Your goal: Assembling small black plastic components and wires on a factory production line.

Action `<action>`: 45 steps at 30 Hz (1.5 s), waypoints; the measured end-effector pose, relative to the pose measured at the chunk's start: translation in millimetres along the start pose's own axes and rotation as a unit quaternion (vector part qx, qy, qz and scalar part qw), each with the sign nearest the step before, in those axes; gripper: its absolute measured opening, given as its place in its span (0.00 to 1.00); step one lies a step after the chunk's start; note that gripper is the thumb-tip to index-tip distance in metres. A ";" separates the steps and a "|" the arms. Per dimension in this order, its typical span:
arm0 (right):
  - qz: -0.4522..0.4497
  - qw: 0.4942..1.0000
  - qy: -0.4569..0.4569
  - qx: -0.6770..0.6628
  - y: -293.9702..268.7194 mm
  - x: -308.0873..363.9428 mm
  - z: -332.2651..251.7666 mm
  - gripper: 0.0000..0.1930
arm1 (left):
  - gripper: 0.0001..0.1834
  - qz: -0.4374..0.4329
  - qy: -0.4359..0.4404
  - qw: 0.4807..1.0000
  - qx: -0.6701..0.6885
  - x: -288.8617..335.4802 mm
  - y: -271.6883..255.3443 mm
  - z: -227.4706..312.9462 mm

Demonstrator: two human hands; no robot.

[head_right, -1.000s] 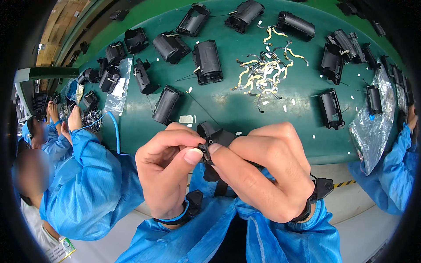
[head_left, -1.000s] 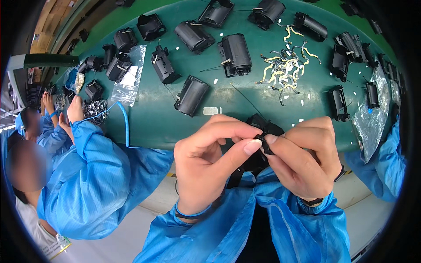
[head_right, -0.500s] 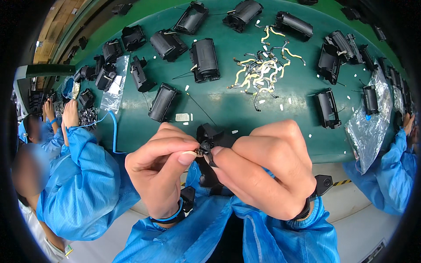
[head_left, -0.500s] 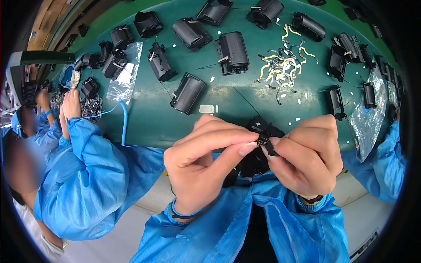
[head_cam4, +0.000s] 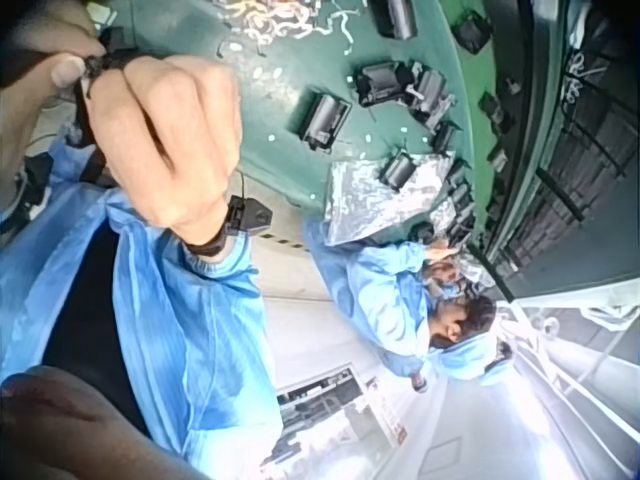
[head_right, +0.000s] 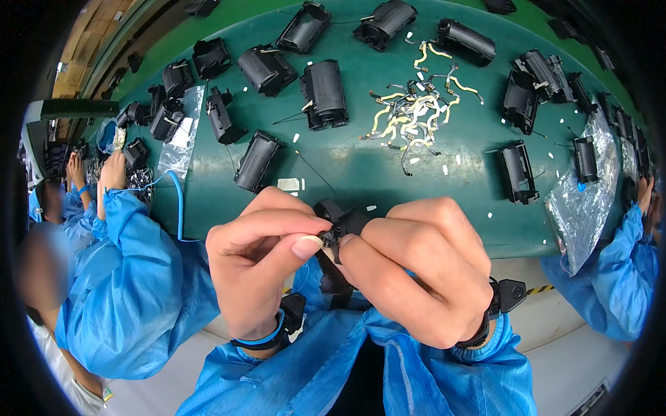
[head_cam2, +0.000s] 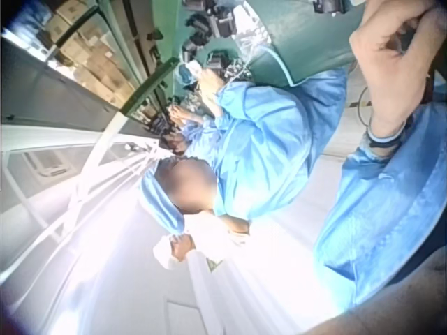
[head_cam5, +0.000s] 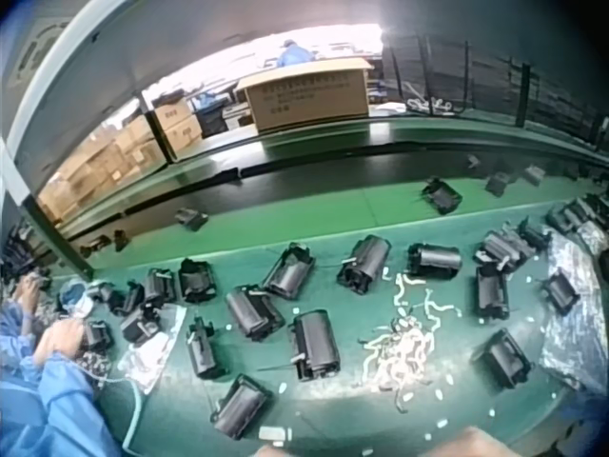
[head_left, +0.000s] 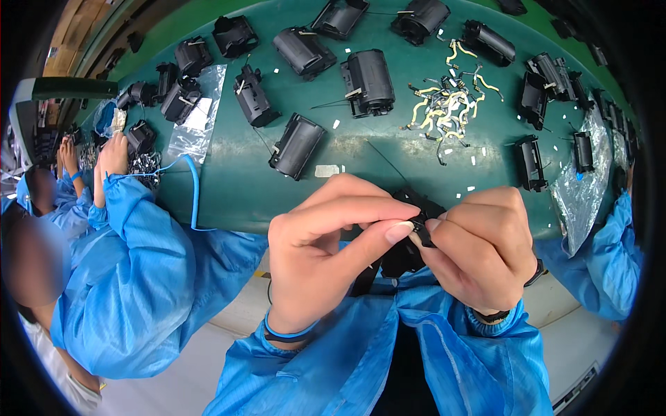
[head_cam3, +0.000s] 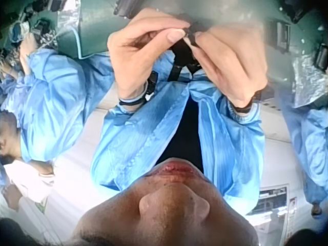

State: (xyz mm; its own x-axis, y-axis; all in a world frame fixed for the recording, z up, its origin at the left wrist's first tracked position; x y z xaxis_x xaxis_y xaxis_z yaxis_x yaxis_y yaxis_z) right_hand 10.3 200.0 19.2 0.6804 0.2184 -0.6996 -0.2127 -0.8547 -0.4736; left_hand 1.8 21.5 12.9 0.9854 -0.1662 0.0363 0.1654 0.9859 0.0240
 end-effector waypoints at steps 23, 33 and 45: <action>0.039 0.992 -0.076 0.094 -18.5 4.2 -6.9 0.16 | 0.11 -0.011 0.266 0.933 -0.241 -8.6 5.8 16.0; -0.033 0.965 -0.128 0.228 -33.5 -10.7 -11.2 0.18 | 0.13 0.062 0.252 0.913 -0.314 -4.9 13.8 23.6; -0.157 0.941 0.215 0.207 -20.6 -237.4 245.8 0.09 | 0.19 0.061 0.295 0.921 -0.246 18.4 10.1 29.7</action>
State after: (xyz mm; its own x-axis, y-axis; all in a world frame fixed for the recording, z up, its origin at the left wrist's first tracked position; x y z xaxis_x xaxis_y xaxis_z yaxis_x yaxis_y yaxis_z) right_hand -319.2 281.5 63.4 0.9576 0.1423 -0.2505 -0.1480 -0.5028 -0.8516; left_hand 20.4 27.8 43.5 0.8235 -0.1589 -0.5446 -0.0930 0.9092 -0.4059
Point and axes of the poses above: each hand's wrist, its own x-axis away from the middle knuckle, its own y-axis out of the palm, z = x × y, the point moved 2 cm from there along -x, towards the middle knuckle, and after that the axes turned 6 degrees about -x, right-handed, at the moved point
